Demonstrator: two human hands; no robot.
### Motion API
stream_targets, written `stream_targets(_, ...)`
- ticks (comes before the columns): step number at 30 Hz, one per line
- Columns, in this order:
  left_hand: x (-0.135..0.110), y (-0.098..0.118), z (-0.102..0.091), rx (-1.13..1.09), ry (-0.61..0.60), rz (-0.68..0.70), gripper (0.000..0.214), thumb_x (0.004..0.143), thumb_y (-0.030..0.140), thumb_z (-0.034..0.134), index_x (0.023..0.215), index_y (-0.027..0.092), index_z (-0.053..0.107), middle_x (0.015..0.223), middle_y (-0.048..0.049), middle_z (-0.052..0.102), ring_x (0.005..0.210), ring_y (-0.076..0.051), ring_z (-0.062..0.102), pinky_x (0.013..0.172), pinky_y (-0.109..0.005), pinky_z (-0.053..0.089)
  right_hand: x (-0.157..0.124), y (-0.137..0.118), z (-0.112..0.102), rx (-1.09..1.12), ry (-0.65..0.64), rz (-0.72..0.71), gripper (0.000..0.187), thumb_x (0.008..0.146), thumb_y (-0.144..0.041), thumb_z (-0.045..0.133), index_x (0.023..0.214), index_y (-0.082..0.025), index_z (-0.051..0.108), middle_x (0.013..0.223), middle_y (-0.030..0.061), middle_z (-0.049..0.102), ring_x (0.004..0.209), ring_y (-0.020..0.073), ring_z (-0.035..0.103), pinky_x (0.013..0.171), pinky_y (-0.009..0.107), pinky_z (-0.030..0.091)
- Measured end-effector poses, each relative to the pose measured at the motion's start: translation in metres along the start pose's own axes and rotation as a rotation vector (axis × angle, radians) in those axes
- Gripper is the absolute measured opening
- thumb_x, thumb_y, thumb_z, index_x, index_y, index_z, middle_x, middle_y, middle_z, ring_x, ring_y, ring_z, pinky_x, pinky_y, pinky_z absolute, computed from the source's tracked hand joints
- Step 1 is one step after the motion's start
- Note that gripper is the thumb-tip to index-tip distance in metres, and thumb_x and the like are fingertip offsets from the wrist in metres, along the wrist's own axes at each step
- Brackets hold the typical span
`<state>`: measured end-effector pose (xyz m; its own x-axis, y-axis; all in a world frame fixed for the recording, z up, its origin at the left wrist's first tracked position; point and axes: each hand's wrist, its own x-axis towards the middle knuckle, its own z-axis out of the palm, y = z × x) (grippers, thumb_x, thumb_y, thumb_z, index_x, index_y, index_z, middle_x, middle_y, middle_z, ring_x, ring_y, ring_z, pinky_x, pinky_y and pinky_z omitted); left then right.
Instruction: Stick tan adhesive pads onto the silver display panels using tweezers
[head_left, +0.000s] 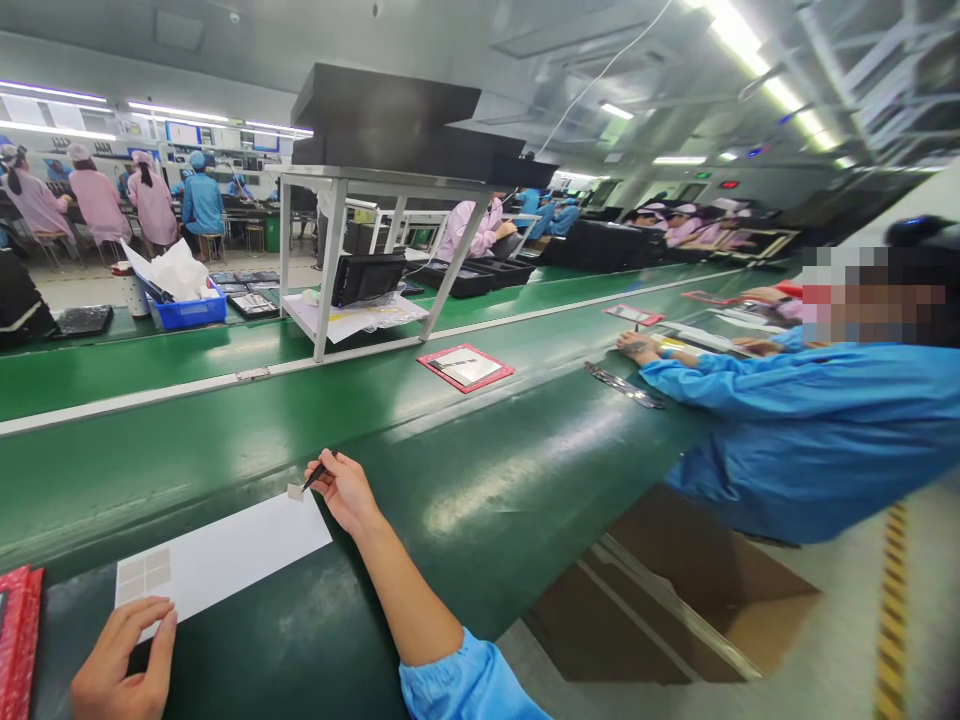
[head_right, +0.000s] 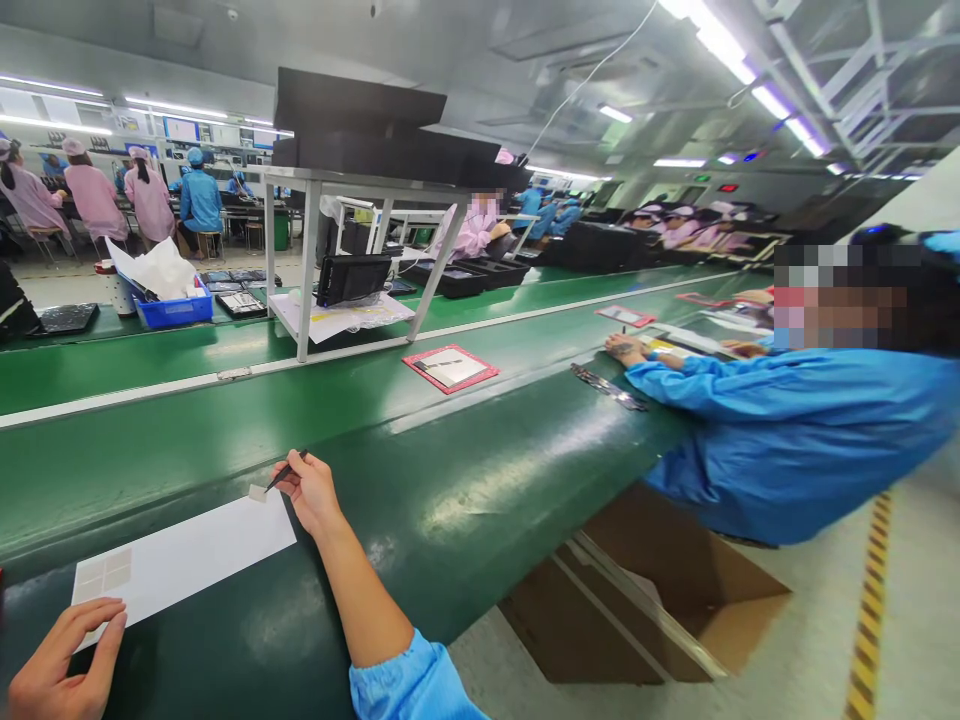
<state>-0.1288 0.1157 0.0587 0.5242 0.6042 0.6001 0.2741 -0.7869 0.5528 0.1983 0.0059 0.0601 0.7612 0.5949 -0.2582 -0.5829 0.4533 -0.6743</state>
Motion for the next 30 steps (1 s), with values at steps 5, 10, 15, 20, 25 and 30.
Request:
stream_targets(5, -0.001, -0.002, 0.000, -0.006, -0.001, -0.007, 0.017, 0.095, 0.039, 0.065, 0.098, 0.024, 0.072, 0.104, -0.0032, 0.073, 0.096, -0.016, 0.070, 0.043, -0.012, 0.049, 0.001, -0.004, -0.006, 0.017, 0.002, -0.008, 0.029, 0.087, -0.028, 0.085, 0.085, -0.013, 0.060, 0.082, 0.0097, 0.069, 0.070, 0.0179, 0.068, 0.057, 0.023, 0.059)
stream_targets(10, -0.003, 0.002, 0.000, -0.022, -0.010, -0.027, 0.015, 0.095, 0.038, 0.066, 0.097, 0.025, 0.072, 0.104, -0.0024, 0.074, 0.096, -0.016, 0.071, 0.045, -0.011, 0.050, 0.000, -0.011, -0.020, 0.025, 0.023, -0.008, 0.031, 0.084, -0.027, 0.089, 0.085, -0.014, 0.061, 0.083, 0.0087, 0.069, 0.070, 0.0173, 0.068, 0.059, 0.023, 0.060)
stream_targets(15, -0.001, 0.010, -0.002, -0.024, 0.016, -0.010, 0.011, 0.095, 0.035, 0.066, 0.094, 0.025, 0.072, 0.101, -0.0019, 0.074, 0.091, -0.014, 0.072, 0.041, -0.011, 0.047, -0.002, -0.020, -0.037, 0.029, 0.044, -0.017, 0.034, 0.080, -0.028, 0.093, 0.083, -0.013, 0.062, 0.083, 0.0084, 0.069, 0.072, 0.0175, 0.068, 0.060, 0.023, 0.061)
stream_targets(20, -0.001, 0.010, -0.004, -0.024, 0.018, -0.004, 0.011, 0.094, 0.035, 0.066, 0.093, 0.025, 0.072, 0.100, -0.0014, 0.074, 0.089, -0.014, 0.072, 0.043, -0.011, 0.049, -0.001, -0.029, -0.050, 0.036, 0.067, -0.032, 0.031, 0.082, -0.027, 0.092, 0.085, -0.013, 0.064, 0.085, 0.0088, 0.069, 0.072, 0.0174, 0.068, 0.060, 0.022, 0.061)
stream_targets(25, -0.003, 0.007, -0.004, -0.011, 0.012, -0.020, 0.011, 0.094, 0.036, 0.066, 0.096, 0.026, 0.072, 0.101, -0.0013, 0.074, 0.093, -0.015, 0.072, 0.043, -0.011, 0.050, 0.000, -0.040, -0.063, 0.049, 0.095, -0.045, 0.028, 0.084, -0.024, 0.090, 0.084, -0.013, 0.064, 0.086, 0.0093, 0.070, 0.072, 0.0172, 0.069, 0.059, 0.022, 0.061)
stream_targets(30, -0.003, 0.005, -0.003, -0.004, 0.009, -0.039, 0.013, 0.094, 0.037, 0.066, 0.096, 0.025, 0.071, 0.102, -0.0020, 0.074, 0.094, -0.016, 0.071, 0.040, -0.011, 0.047, 0.002, -0.054, -0.079, 0.065, 0.121, -0.061, 0.027, 0.083, -0.022, 0.090, 0.085, -0.012, 0.065, 0.085, 0.0091, 0.069, 0.073, 0.0174, 0.069, 0.061, 0.022, 0.062)
